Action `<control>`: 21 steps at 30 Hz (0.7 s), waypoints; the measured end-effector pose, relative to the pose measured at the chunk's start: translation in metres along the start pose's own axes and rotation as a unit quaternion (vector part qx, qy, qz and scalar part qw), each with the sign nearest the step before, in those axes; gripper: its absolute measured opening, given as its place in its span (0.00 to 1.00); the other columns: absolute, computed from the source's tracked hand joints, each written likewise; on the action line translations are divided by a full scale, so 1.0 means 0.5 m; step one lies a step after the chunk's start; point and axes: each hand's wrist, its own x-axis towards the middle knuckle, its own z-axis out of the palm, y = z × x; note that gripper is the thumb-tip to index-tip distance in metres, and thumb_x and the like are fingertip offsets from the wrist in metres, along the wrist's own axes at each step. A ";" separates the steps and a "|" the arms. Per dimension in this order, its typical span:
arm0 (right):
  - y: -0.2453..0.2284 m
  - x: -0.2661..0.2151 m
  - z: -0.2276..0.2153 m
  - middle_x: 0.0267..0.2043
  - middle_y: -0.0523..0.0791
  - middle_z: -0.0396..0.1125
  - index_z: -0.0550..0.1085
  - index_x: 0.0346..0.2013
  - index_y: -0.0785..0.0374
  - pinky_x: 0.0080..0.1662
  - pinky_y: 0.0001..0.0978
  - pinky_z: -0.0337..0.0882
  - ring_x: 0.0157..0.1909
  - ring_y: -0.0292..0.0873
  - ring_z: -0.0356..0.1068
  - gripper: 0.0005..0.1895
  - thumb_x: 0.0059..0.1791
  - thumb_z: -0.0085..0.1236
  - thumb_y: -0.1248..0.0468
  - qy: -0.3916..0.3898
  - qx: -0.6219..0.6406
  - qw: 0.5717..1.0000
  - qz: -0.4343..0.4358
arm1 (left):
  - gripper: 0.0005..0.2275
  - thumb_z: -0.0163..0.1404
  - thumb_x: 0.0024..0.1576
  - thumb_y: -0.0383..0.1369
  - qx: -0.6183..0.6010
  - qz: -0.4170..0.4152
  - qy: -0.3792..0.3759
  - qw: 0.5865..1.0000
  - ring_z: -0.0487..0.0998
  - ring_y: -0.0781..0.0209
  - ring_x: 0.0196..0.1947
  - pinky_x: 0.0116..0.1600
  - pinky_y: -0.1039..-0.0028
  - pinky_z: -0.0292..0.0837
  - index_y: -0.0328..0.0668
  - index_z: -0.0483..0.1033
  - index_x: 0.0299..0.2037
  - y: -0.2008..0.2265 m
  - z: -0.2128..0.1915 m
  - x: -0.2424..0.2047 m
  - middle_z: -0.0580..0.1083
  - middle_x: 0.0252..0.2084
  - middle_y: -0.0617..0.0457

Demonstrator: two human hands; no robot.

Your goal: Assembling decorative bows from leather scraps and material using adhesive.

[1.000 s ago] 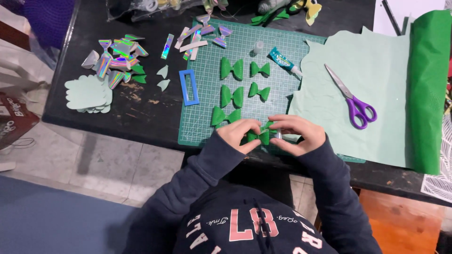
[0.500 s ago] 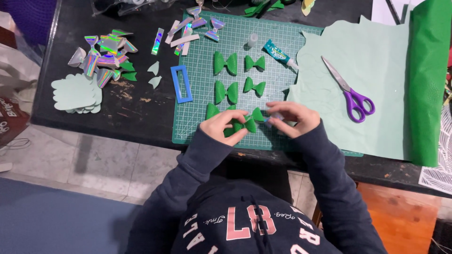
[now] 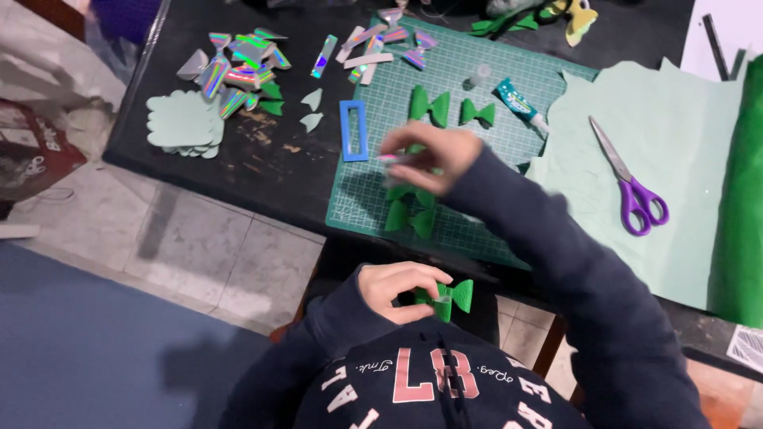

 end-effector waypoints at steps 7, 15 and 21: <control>0.046 0.155 0.096 0.52 0.44 0.75 0.72 0.56 0.59 0.52 0.29 0.79 0.53 0.40 0.77 0.18 0.51 0.62 0.69 -0.080 0.031 0.996 -0.029 | 0.11 0.62 0.49 0.23 0.052 -0.015 0.115 0.992 0.84 0.58 0.48 0.48 0.74 0.81 0.38 0.77 0.41 0.025 -0.036 -0.030 0.80 0.52 0.50; -0.036 -0.025 -0.018 0.50 0.43 0.78 0.73 0.62 0.55 0.47 0.30 0.80 0.45 0.37 0.81 0.20 0.54 0.59 0.64 -0.074 -0.047 0.993 0.079 | 0.10 0.61 0.53 0.23 0.013 -0.098 0.214 0.972 0.85 0.65 0.47 0.49 0.76 0.85 0.35 0.77 0.44 0.020 -0.059 -0.003 0.80 0.52 0.51; -0.029 -0.183 -0.003 0.53 0.46 0.76 0.78 0.47 0.59 0.52 0.31 0.77 0.52 0.41 0.78 0.16 0.45 0.70 0.64 -0.001 -0.070 0.997 -0.031 | 0.13 0.62 0.53 0.25 0.037 -0.091 0.200 0.975 0.85 0.63 0.44 0.48 0.75 0.85 0.36 0.78 0.48 -0.015 -0.021 0.035 0.81 0.49 0.54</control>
